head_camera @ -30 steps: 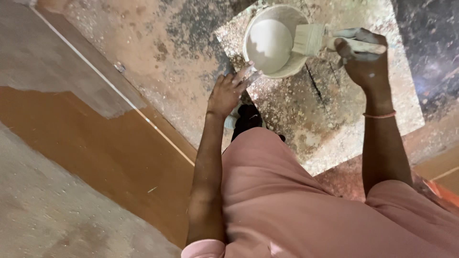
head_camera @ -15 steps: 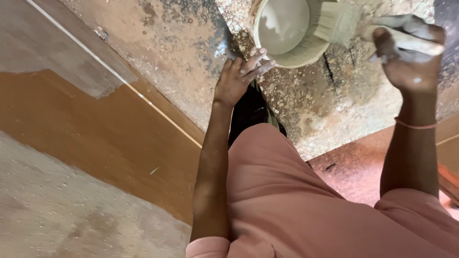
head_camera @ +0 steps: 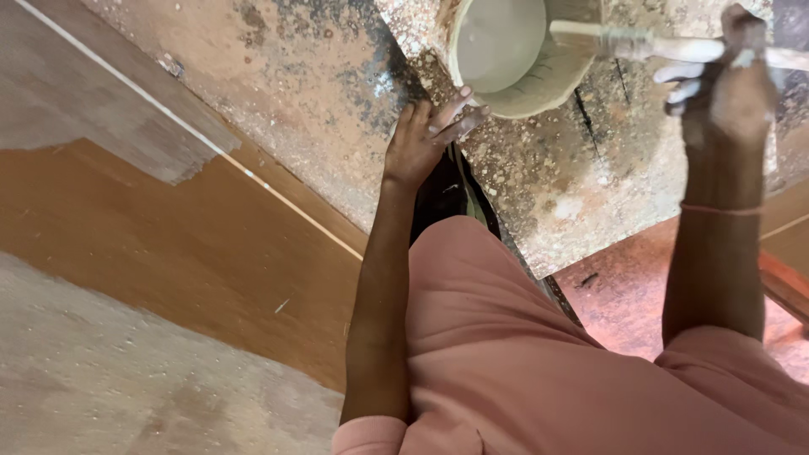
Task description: The person paints a wall with white paint using a brush. They repeatedly dip the brush into a small container of paint and apply it to the wall surface in broad strokes.
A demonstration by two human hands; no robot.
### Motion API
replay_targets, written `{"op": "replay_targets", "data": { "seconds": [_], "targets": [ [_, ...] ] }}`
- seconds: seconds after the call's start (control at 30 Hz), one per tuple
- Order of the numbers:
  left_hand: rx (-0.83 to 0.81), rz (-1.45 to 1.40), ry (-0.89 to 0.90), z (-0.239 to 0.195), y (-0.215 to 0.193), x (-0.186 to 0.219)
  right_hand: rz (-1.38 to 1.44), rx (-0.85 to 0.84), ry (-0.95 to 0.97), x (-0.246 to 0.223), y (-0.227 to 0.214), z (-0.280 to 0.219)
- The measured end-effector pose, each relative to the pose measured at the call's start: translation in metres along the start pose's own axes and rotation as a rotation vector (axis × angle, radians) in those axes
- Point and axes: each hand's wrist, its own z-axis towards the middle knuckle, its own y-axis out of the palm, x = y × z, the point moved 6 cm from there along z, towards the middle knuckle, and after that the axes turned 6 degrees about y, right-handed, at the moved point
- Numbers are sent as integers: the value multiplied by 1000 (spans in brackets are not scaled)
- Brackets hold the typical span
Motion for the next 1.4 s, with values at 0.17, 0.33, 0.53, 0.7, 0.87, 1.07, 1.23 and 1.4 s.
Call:
{"op": "replay_targets", "data": {
  "seconds": [0.17, 0.33, 0.53, 0.7, 0.87, 1.07, 1.23, 1.4],
  "targets": [
    [49, -3, -14, -1, -7, 3, 61, 106, -14, 37, -25, 31],
    [5, 69, -49, 0, -13, 7, 463, -78, -231, 56, -43, 70],
    [-87, 61, -147, 5, -11, 15, 14, 122, -427, 18, -64, 52],
    [-33, 5, -214, 10, -10, 21, 78, 88, -260, -18, -51, 20],
    [-82, -17, -260, 13, -14, 22, 45, 49, -186, -24, -8, 16],
    [-190, 54, -312, 18, -16, 23, -20, 32, -223, -13, 4, 27],
    [-212, -4, -346, 18, -21, 22, -12, 65, -278, -31, -16, 28],
    [-206, -24, -336, 20, -27, 20, -16, -93, -326, -47, -16, 6]
  ]
}}
